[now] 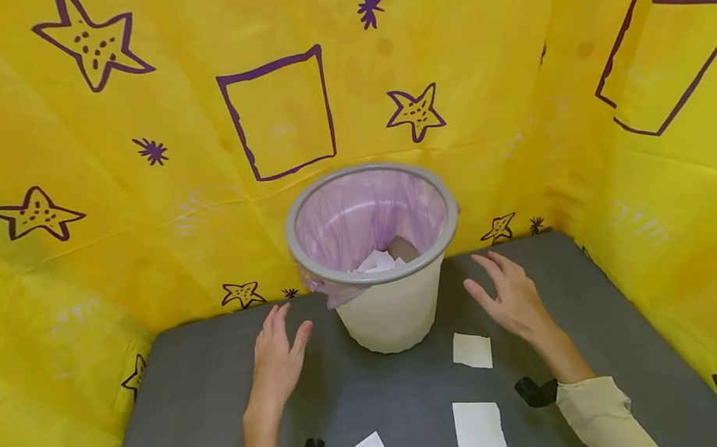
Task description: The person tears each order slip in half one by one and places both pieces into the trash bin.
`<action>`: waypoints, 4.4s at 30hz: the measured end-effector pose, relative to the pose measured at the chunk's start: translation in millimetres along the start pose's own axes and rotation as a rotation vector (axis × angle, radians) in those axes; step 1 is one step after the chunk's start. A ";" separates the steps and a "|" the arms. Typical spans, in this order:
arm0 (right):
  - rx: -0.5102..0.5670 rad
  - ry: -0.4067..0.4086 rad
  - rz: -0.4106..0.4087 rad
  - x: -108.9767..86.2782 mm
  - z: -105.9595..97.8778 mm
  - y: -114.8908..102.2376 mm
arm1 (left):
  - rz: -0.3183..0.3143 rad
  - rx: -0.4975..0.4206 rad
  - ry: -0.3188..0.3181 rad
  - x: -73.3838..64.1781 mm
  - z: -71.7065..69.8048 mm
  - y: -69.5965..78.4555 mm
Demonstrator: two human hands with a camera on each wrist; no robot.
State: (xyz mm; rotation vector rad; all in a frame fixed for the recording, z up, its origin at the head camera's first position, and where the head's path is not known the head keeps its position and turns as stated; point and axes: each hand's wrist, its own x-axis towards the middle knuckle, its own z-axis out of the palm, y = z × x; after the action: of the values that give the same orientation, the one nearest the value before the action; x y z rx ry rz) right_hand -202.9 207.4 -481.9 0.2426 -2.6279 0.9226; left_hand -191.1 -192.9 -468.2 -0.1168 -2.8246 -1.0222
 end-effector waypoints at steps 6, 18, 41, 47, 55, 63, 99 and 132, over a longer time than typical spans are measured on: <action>-0.017 -0.027 0.054 -6.8 4.0 9.1 | -0.058 0.019 -0.030 -8.3 8.4 -13.2; -0.036 -0.073 0.071 -41.5 34.5 8.5 | -0.105 0.034 -0.105 -32.4 25.7 -23.4; -0.233 -0.113 0.009 -76.8 77.2 -0.9 | 0.009 0.376 -0.101 -57.7 106.5 6.2; -0.239 -0.102 0.001 -81.6 81.6 -1.6 | -0.032 0.379 -0.109 -60.3 108.9 8.6; -0.242 -0.127 -0.004 -82.9 87.6 -2.5 | -0.049 0.379 -0.126 -61.7 107.6 9.8; -0.258 -0.128 0.003 -82.7 87.7 -1.1 | -0.018 0.367 -0.168 -64.8 116.2 23.6; -0.050 -0.031 0.124 -71.7 78.7 19.6 | 0.122 -0.157 -0.148 -28.6 186.7 87.8; -0.164 -0.063 0.022 -76.3 88.6 24.3 | 0.213 -0.063 -0.242 -16.5 236.6 112.0</action>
State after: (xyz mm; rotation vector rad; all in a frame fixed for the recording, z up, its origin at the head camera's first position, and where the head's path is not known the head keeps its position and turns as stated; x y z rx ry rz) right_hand -162.1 173.8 -589.0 0.2040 -2.7509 0.7120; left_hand -185.2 44.3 -580.1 -0.5724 -2.9059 -1.1149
